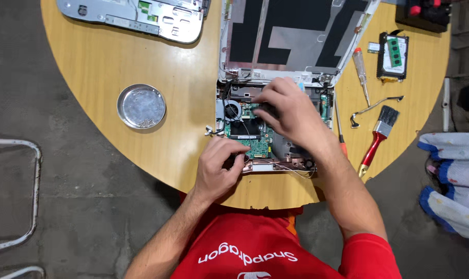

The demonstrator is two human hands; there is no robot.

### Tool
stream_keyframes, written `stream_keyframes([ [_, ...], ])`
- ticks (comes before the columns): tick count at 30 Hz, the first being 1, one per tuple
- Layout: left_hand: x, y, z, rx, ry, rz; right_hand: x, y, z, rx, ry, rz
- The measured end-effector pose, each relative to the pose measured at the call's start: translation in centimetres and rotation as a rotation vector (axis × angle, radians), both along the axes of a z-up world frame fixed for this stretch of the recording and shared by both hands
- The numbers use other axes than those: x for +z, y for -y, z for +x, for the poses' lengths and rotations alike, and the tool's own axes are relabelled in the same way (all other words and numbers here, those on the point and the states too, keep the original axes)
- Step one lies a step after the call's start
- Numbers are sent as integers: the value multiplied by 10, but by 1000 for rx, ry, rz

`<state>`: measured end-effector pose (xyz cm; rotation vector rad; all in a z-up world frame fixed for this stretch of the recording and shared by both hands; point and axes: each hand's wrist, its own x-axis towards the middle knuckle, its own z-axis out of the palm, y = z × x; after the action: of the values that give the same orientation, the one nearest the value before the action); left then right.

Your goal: The person cleans a small green circuit board with a brush, then places it into the laptop chassis. They use a screwdriver to secure the board with screws and connect a small wire to the motherboard.

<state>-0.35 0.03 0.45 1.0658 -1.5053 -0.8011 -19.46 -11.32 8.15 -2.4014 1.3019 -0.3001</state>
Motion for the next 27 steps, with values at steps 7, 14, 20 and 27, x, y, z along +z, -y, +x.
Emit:
stream_keyframes([
  [7,-1,-3,5,65,-57,-46,-37,8,8,161,180,-185],
  [14,9,23,15,116,44,-170,-53,1,5,103,240,-236],
  [20,-4,87,21,111,608,-224,-53,-1,4,55,302,-195],
  [27,-4,96,18,-23,647,-116,-62,-3,3,0,297,-201],
])
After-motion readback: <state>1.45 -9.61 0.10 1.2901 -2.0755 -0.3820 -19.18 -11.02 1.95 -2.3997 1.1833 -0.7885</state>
